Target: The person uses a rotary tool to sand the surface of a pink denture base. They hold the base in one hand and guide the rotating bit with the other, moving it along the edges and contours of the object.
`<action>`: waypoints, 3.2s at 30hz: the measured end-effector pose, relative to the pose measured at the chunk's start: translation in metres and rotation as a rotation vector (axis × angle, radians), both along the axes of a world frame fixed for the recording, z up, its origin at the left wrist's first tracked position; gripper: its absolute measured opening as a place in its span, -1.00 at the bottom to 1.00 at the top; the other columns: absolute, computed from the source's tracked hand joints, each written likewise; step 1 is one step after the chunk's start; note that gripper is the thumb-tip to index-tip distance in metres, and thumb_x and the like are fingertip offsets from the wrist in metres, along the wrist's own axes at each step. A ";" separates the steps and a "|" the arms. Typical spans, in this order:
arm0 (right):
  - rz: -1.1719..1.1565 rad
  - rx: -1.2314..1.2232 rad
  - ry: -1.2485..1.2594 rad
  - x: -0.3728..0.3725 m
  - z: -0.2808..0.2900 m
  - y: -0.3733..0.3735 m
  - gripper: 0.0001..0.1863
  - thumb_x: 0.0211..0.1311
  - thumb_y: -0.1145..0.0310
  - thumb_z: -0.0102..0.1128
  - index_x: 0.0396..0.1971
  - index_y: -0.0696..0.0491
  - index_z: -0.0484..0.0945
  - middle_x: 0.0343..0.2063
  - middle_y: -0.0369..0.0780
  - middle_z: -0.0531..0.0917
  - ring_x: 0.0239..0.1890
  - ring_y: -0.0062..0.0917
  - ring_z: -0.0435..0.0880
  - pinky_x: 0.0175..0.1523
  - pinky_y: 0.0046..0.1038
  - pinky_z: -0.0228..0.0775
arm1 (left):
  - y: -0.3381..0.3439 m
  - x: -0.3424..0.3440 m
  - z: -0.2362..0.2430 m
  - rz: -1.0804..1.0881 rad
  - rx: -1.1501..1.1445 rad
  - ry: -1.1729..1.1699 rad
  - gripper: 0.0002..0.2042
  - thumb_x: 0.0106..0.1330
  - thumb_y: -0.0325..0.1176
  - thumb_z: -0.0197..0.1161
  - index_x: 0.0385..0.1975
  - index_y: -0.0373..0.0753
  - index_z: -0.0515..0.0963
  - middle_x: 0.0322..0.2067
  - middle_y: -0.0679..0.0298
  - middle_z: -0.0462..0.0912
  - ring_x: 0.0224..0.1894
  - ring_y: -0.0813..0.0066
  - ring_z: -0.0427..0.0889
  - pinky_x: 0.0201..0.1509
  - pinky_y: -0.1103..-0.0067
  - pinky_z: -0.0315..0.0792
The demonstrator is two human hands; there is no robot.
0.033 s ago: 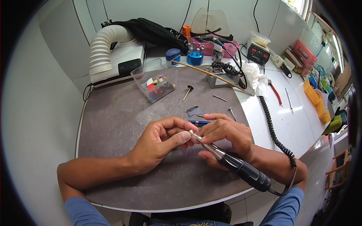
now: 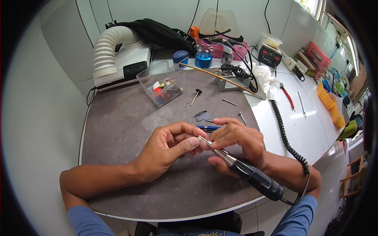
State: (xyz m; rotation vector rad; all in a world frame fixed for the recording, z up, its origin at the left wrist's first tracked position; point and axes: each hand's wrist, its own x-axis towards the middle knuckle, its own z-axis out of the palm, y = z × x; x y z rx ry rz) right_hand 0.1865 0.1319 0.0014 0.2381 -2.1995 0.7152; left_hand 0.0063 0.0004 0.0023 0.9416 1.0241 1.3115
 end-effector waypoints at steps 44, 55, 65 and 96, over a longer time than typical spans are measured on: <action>-0.116 -0.528 -0.193 0.004 -0.003 0.005 -0.71 0.08 0.43 0.40 -0.29 0.20 0.48 -0.42 -0.14 0.64 -0.33 -0.51 0.72 -0.19 -0.52 0.58 | 0.002 -0.005 -0.003 -0.028 0.001 -0.045 -0.88 0.37 -0.44 0.18 -0.18 -0.32 0.53 -0.31 0.27 0.61 -0.28 0.63 0.57 -0.15 0.66 0.43; -0.101 -0.624 -0.262 0.007 -0.002 0.008 -0.71 0.13 0.37 0.38 -0.27 0.19 0.48 -0.40 -0.18 0.63 -0.33 -0.58 0.69 -0.20 -0.57 0.52 | 0.003 -0.009 -0.007 -0.028 -0.028 -0.103 -0.85 0.34 -0.47 0.21 -0.14 -0.35 0.56 -0.27 0.26 0.63 -0.21 0.61 0.58 -0.09 0.68 0.44; -0.167 -0.825 -0.380 0.004 0.011 0.008 -0.74 0.22 0.37 0.31 -0.23 0.14 0.43 -0.35 -0.23 0.61 -0.21 -0.65 0.62 -0.11 -0.56 0.44 | 0.005 -0.009 -0.002 0.045 -0.087 -0.172 -0.79 0.37 -0.46 0.17 -0.06 -0.39 0.52 -0.21 0.18 0.64 -0.17 0.55 0.57 -0.04 0.65 0.44; -0.047 -0.165 0.046 -0.008 -0.005 0.001 -0.71 -0.09 0.51 0.45 -0.36 0.20 0.53 -0.46 -0.07 0.66 -0.33 -0.29 0.74 -0.22 -0.41 0.60 | 0.004 -0.009 -0.004 0.030 -0.015 -0.130 -0.80 0.34 -0.45 0.21 -0.09 -0.27 0.43 -0.22 0.20 0.63 -0.15 0.59 0.58 -0.06 0.64 0.43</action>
